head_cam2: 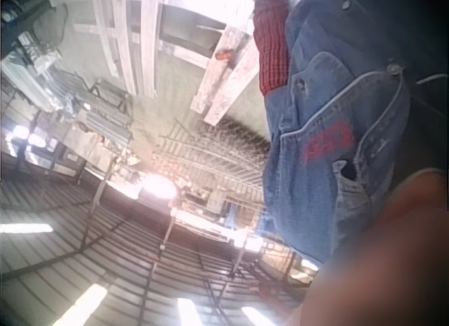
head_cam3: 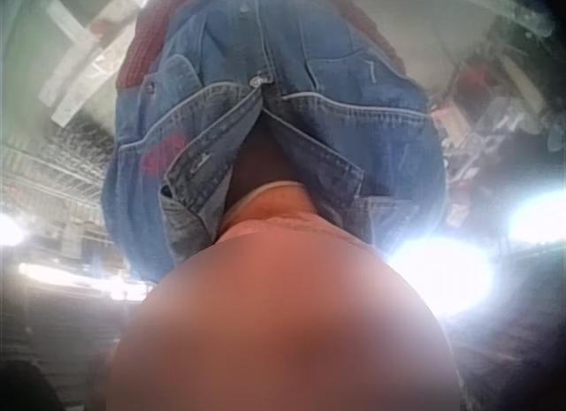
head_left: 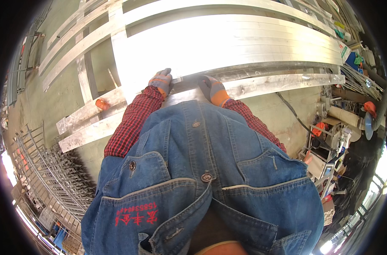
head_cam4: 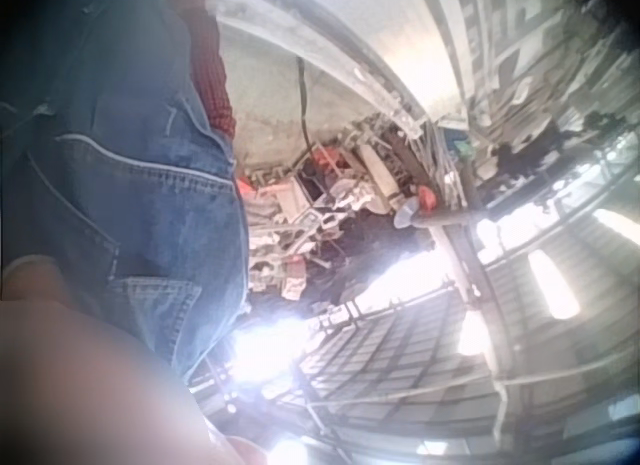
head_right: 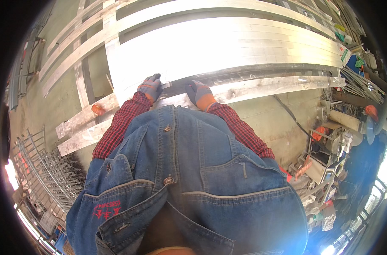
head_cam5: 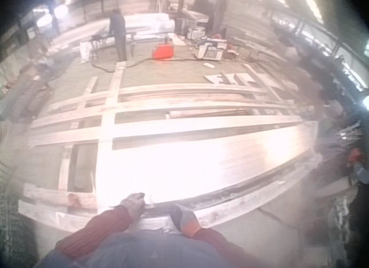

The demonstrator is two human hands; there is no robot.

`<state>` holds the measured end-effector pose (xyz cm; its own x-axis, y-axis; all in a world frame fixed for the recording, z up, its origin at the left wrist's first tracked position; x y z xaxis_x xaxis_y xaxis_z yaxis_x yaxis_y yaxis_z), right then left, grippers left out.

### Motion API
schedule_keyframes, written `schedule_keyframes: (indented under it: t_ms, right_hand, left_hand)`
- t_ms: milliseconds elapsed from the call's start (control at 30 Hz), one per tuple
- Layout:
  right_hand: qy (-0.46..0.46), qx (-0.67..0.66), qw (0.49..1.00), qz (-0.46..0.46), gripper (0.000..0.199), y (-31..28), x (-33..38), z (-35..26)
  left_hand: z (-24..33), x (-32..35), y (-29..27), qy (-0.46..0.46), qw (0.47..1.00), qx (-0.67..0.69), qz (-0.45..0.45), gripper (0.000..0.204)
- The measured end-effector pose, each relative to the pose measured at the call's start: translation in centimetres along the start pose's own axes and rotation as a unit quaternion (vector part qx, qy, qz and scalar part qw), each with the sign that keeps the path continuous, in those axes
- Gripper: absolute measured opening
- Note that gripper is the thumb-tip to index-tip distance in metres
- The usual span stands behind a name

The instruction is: The person uses a triangular metal square and a marker to draw straight lines on several long, flat metal sheets laid on a workbench. The person repeatedly positions the square, draws a line, then repositions the square to continue marking across the sheet surface.

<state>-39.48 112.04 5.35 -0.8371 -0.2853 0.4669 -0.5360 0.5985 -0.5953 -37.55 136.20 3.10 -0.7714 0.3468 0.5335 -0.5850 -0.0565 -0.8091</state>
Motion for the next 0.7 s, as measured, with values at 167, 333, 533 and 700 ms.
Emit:
schedule_keyframes:
  t_ms: [167,333,533,700]
  right_hand:
    - [-0.002,-0.005,1.000,-0.007,0.040,0.5,0.0,-0.3]
    - [-0.007,0.005,1.000,-0.018,0.039,1.0,-0.6,-1.3]
    - [-0.038,0.027,0.999,0.001,0.035,0.8,-1.1,-2.9]
    - [-0.084,0.009,0.996,0.013,0.033,1.0,-2.5,-3.2]
  left_hand:
    - [-0.3,-0.2,0.7,0.018,1.000,0.003,0.026,0.035]
    - [-0.7,-0.7,1.1,0.015,1.000,0.001,0.025,0.035]
    - [-0.7,-0.8,1.3,0.005,1.000,0.007,0.003,0.039]
    - [-0.4,-0.5,0.6,0.002,1.000,-0.009,-0.009,0.042]
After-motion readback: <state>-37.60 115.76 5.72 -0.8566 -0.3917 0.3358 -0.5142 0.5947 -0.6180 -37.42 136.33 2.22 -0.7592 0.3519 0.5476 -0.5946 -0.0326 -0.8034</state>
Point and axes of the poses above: each hand's wrist, its own x-axis away from the middle knuckle, its own y-axis out of the palm, z = x × y, the point moved 7 cm from there along -x, towards the middle knuckle, and after that the axes turned 10 degrees about -z, right-handed, at the moved point
